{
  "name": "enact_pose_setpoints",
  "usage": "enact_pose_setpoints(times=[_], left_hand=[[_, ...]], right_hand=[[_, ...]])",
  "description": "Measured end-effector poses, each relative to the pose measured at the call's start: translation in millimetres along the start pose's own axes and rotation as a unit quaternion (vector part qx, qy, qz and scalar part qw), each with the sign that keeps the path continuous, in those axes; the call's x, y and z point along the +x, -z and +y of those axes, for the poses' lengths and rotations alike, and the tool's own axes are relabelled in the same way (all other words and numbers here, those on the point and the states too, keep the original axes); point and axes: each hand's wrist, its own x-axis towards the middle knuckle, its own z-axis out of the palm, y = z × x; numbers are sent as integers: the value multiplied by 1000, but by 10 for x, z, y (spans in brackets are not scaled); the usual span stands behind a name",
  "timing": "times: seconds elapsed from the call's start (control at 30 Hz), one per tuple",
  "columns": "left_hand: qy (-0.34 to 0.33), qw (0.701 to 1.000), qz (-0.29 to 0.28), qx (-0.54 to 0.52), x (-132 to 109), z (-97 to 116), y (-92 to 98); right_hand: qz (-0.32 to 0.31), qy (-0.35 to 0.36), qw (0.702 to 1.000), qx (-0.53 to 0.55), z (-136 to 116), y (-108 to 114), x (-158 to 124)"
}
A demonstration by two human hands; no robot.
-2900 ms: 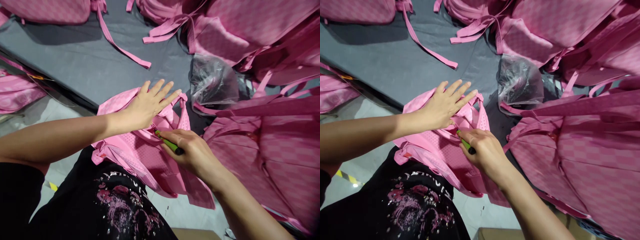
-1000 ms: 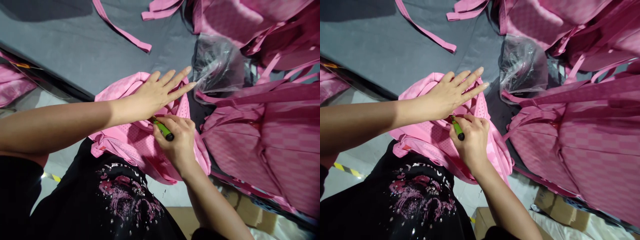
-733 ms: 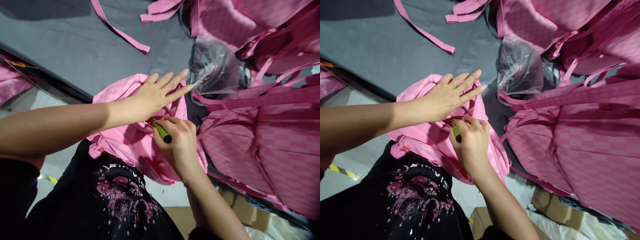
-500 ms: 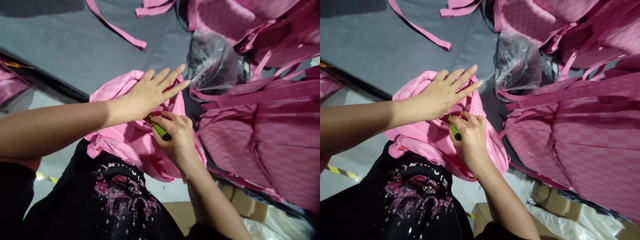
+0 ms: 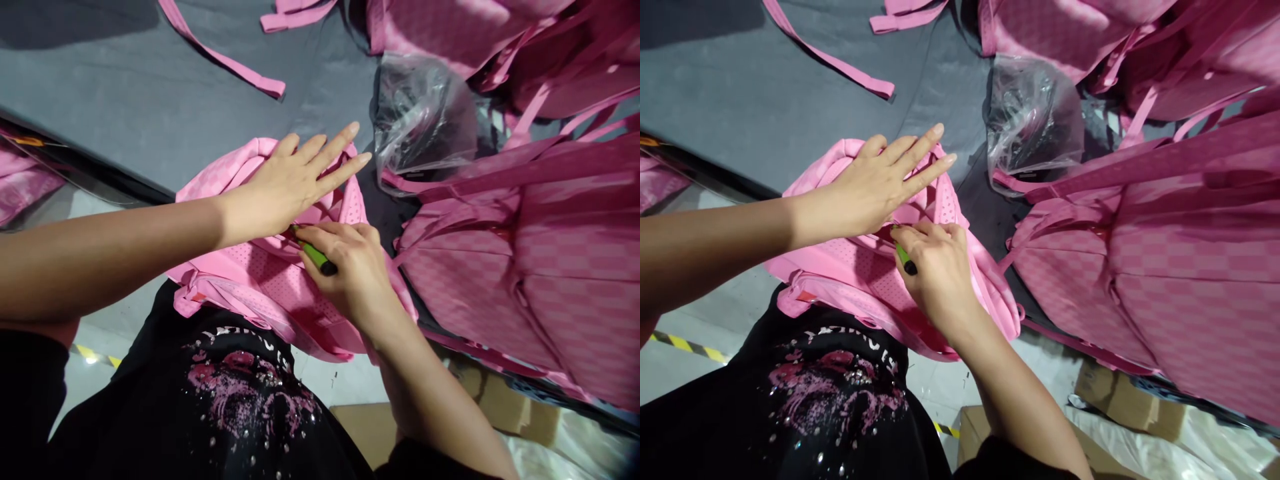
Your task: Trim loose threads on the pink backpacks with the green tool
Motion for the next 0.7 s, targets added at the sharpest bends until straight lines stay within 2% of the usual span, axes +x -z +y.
enact_pose_setpoints(times=[0.13, 0.27, 0.37, 0.47, 0.57, 0.7], left_hand=[[6, 999, -32, 6, -2, 22, 69], [17, 999, -34, -10, -25, 37, 105], [23, 998, -36, -52, -28, 23, 86], [25, 996, -46, -75, -18, 4, 78], [19, 996, -59, -67, -17, 5, 111], [24, 994, -65, -86, -9, 29, 151]], right_hand=[[-35, 10, 999, -22, 32, 85, 39], [-83, 41, 995, -36, 58, 150, 85], [-70, 53, 995, -42, 83, 118, 78], [-30, 77, 997, -8, 104, 43, 28], [3, 65, 998, -19, 101, 2, -13], [-25, 46, 998, -26, 63, 10, 45]])
